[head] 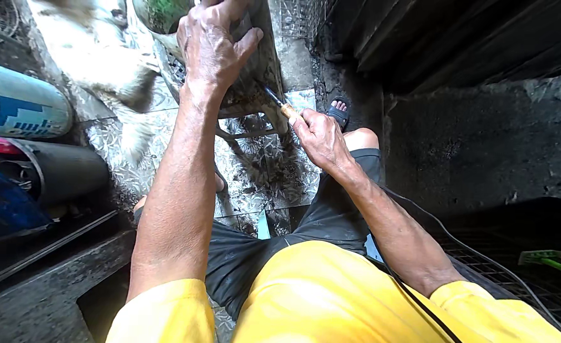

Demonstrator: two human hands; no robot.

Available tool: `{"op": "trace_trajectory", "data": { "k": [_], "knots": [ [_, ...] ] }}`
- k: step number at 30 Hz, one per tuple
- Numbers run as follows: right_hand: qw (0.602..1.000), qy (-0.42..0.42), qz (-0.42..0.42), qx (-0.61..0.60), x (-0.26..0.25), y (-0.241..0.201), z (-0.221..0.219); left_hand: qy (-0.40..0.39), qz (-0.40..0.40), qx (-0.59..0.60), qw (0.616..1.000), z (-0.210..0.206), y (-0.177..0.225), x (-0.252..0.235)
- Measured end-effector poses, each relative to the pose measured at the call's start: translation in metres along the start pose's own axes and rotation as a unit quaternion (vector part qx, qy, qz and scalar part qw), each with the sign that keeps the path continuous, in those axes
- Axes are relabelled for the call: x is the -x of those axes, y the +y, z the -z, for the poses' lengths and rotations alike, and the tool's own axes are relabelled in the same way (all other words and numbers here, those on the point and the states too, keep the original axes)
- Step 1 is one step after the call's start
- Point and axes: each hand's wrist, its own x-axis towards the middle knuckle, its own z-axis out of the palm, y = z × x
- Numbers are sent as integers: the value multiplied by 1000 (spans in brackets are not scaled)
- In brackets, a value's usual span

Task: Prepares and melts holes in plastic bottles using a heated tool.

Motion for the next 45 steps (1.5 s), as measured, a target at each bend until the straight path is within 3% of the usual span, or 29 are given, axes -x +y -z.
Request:
{"op": "trace_trajectory", "data": {
  "k": [8, 14, 17, 22, 25, 30, 36, 45],
  "knots": [
    [1000, -8, -4, 7, 1, -1, 1, -29, 6, 3, 1000, 5, 4, 4],
    [1000, -25, -14, 6, 19, 29, 15, -64, -64, 33, 995, 17, -1, 16],
    [998, -47, -35, 7, 18, 40, 17, -102, -93, -6, 990, 32, 2, 22],
    [998, -60, -36, -12, 18, 38, 9, -154, -15, -63, 986, 43, 24, 30],
    [997, -69, -35, -27, 18, 38, 5, -125, 34, -60, 990, 30, 26, 34],
    [996, -74, -34, -33, 18, 40, 2, -13, -17, -30, 999, 9, 4, 30],
    [997, -38, -11, -67, 23, 41, 2, -30, -57, 51, 997, 17, -17, 14],
    [996, -33, 14, -79, 20, 34, -1, -28, -85, 73, 993, 20, -14, 6]
  ]
}}
